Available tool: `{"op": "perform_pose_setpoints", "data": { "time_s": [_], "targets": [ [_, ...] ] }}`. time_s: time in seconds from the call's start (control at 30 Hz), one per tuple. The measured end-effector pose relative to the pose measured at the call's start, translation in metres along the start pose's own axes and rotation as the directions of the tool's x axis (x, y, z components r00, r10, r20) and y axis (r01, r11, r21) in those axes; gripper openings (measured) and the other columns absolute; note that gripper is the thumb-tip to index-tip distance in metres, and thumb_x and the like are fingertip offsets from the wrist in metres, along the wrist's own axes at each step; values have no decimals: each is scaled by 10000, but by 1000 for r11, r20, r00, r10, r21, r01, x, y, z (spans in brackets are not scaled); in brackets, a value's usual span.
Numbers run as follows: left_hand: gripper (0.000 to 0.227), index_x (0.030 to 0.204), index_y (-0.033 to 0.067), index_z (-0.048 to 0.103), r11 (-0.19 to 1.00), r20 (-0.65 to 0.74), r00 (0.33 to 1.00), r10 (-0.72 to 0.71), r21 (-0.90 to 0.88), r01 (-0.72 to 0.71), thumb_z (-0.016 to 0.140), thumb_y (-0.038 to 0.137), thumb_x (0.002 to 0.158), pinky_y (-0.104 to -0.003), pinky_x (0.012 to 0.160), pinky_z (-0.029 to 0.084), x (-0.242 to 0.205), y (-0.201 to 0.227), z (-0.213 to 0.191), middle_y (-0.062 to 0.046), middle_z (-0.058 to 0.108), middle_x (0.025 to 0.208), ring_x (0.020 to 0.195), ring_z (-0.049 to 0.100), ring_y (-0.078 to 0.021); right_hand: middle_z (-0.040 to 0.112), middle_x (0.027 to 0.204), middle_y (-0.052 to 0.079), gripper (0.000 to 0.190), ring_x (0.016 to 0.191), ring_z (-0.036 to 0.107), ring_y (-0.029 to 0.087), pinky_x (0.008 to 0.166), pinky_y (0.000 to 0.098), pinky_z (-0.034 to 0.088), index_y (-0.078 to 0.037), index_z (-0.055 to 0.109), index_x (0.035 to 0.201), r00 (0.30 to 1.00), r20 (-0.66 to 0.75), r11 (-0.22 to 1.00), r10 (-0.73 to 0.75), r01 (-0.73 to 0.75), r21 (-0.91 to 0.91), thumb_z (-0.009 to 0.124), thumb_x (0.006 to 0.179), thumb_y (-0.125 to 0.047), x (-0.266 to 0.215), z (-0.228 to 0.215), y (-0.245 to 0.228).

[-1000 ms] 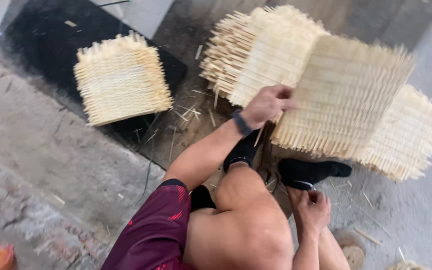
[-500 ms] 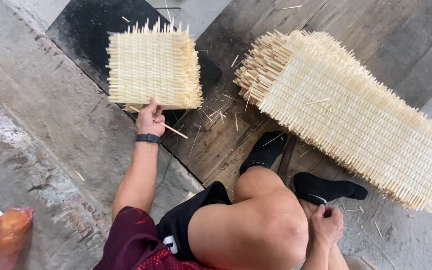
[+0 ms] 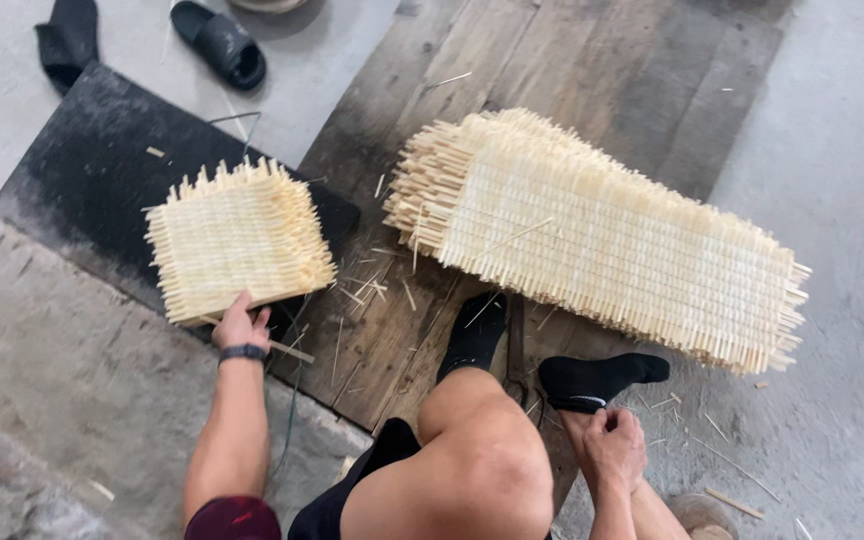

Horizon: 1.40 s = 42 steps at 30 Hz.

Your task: The person cuts a large woven bamboo mat into smaller rectangular sections using large shears, handling the sections one at a time and placing the cut pieces into a separate stack.

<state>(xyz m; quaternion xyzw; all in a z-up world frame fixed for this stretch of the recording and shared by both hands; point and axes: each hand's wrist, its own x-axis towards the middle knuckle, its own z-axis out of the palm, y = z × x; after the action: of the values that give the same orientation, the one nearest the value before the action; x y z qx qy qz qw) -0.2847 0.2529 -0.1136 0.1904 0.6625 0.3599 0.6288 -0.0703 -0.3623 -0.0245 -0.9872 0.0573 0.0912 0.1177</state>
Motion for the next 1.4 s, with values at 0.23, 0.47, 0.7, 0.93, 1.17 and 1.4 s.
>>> {"op": "perform_pose_setpoints", "data": {
  "time_s": [0.23,0.47,0.7,0.93,1.17,1.4],
  "targets": [
    [391,979,78,660,961,570,810,142,116,-250,490,402,1116,-205,422,336,-177,-24,61,19,600,725,552,487,-63,682,1011,113,161,889,665,246,809,360,551,-44,700,1052,975,-199,862,-98,183,472,716,931,-149,-16,-28,-64],
    [624,1196,31,691,861,942,-9,-334,302,-409,352,540,1078,-349,876,574,-337,-122,168,-114,730,1135,1023,692,-205,662,968,122,252,911,644,236,786,362,529,9,649,1119,812,-123,589,-570,508,629,695,894,-95,-14,-59,-195],
    [943,1386,-56,451,368,985,171,-8,162,-916,886,479,743,-449,1009,488,-288,-112,198,-238,519,1342,1224,519,-280,593,736,-18,223,633,483,77,545,279,371,-64,774,1157,935,313,565,-166,-170,807,657,990,-156,-3,-14,-129],
    [562,1242,9,579,709,624,775,-102,592,-384,816,264,800,-357,754,582,-206,-140,199,-133,652,1135,899,668,-156,556,742,-47,195,621,441,19,521,179,345,-23,730,1120,957,263,454,120,-288,843,630,1040,-170,14,24,-27],
    [383,1063,-32,679,617,702,670,240,423,-664,892,79,765,-277,645,593,-214,-156,197,-81,606,1054,765,656,-155,550,726,-20,189,579,455,43,492,188,346,-8,701,1111,933,350,282,79,-358,890,606,1039,-154,14,40,-25],
    [352,1040,-6,621,923,565,818,110,248,-295,863,-27,784,-274,577,591,-239,-148,190,-98,678,885,707,660,-134,556,728,-1,188,573,460,57,491,198,351,14,698,1112,922,384,198,54,-387,901,620,1033,-138,21,34,-20]
  ]
}}
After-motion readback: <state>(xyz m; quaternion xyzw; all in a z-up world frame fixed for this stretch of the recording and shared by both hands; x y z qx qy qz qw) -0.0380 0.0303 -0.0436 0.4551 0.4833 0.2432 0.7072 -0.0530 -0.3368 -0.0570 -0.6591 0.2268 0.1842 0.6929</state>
